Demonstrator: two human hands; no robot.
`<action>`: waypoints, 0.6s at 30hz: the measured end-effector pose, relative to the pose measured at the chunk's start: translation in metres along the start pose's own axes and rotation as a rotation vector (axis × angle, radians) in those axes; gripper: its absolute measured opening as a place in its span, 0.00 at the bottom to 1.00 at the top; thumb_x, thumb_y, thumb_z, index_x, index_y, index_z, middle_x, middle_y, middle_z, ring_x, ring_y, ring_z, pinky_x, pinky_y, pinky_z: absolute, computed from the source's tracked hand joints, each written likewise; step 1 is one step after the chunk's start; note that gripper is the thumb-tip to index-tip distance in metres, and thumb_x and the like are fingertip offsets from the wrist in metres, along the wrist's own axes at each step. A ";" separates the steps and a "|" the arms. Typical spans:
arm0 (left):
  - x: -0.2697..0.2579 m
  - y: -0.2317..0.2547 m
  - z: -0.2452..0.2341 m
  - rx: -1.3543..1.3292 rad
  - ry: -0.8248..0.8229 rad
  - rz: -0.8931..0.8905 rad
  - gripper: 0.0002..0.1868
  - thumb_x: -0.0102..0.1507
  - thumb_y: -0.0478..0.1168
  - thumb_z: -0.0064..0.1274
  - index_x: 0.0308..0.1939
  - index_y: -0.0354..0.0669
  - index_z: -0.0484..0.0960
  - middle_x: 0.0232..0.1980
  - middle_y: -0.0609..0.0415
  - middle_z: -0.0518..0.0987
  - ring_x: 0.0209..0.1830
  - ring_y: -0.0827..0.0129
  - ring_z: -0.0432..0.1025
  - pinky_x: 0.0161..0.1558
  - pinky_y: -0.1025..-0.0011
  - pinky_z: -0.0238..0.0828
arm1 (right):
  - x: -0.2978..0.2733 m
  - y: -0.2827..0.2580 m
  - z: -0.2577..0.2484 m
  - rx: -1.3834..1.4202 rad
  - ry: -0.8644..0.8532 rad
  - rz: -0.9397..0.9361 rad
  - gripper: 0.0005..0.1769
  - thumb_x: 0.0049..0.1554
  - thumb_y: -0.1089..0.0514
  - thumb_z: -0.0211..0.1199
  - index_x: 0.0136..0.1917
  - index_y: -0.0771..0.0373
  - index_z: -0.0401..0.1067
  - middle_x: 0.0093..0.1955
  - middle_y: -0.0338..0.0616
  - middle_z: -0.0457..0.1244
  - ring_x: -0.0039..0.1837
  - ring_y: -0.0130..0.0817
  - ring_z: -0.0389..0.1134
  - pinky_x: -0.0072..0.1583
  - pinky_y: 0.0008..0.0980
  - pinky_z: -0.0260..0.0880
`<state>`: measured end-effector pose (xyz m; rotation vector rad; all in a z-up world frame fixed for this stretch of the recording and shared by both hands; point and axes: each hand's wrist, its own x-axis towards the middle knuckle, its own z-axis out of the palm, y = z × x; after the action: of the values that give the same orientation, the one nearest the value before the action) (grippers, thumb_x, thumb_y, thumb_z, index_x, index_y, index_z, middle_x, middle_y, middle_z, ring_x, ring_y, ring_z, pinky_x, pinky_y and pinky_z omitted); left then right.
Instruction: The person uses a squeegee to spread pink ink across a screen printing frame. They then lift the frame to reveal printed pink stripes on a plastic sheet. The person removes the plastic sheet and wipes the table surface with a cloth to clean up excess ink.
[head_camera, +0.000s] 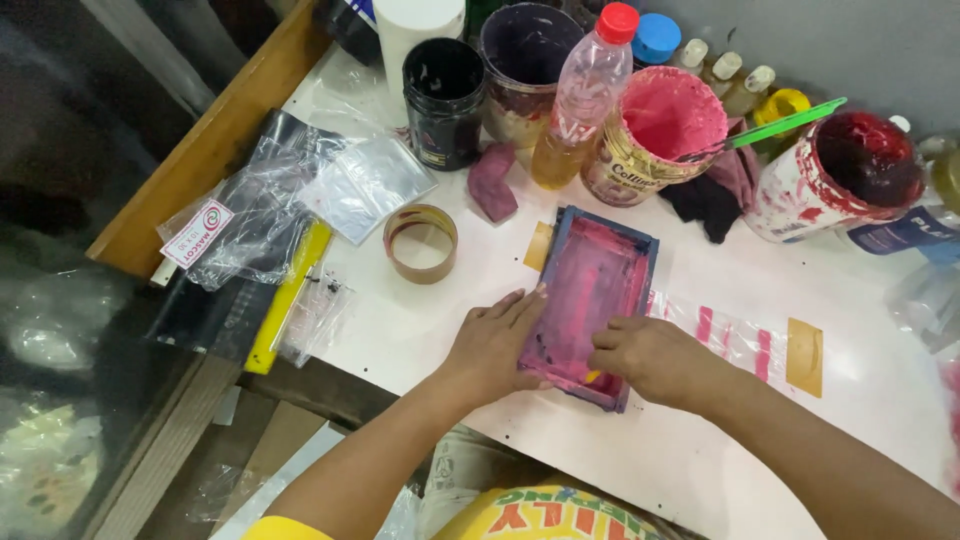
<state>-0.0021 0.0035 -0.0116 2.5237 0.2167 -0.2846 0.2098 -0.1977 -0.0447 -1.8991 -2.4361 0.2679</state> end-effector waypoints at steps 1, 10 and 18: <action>-0.001 0.001 -0.001 0.001 0.006 -0.002 0.57 0.58 0.65 0.58 0.81 0.42 0.49 0.82 0.45 0.56 0.82 0.53 0.49 0.70 0.47 0.54 | 0.004 0.004 -0.009 -0.004 0.001 -0.004 0.09 0.62 0.57 0.51 0.43 0.50 0.71 0.40 0.34 0.65 0.45 0.40 0.67 0.51 0.37 0.72; -0.003 0.005 -0.003 0.023 0.021 -0.011 0.57 0.57 0.63 0.61 0.81 0.43 0.49 0.81 0.46 0.57 0.82 0.55 0.50 0.70 0.47 0.55 | 0.040 0.082 0.013 -0.069 0.251 0.807 0.10 0.56 0.46 0.61 0.48 0.49 0.74 0.41 0.36 0.65 0.52 0.37 0.73 0.55 0.35 0.74; -0.005 0.008 -0.009 -0.010 0.001 -0.018 0.55 0.59 0.61 0.60 0.81 0.42 0.49 0.82 0.45 0.57 0.82 0.54 0.49 0.70 0.47 0.53 | 0.072 0.055 0.001 0.068 0.226 1.151 0.18 0.50 0.49 0.56 0.48 0.61 0.76 0.41 0.57 0.71 0.53 0.59 0.75 0.56 0.53 0.74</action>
<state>-0.0034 0.0021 0.0010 2.5129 0.2414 -0.2882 0.2443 -0.1151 -0.0598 -2.8371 -0.9493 0.1290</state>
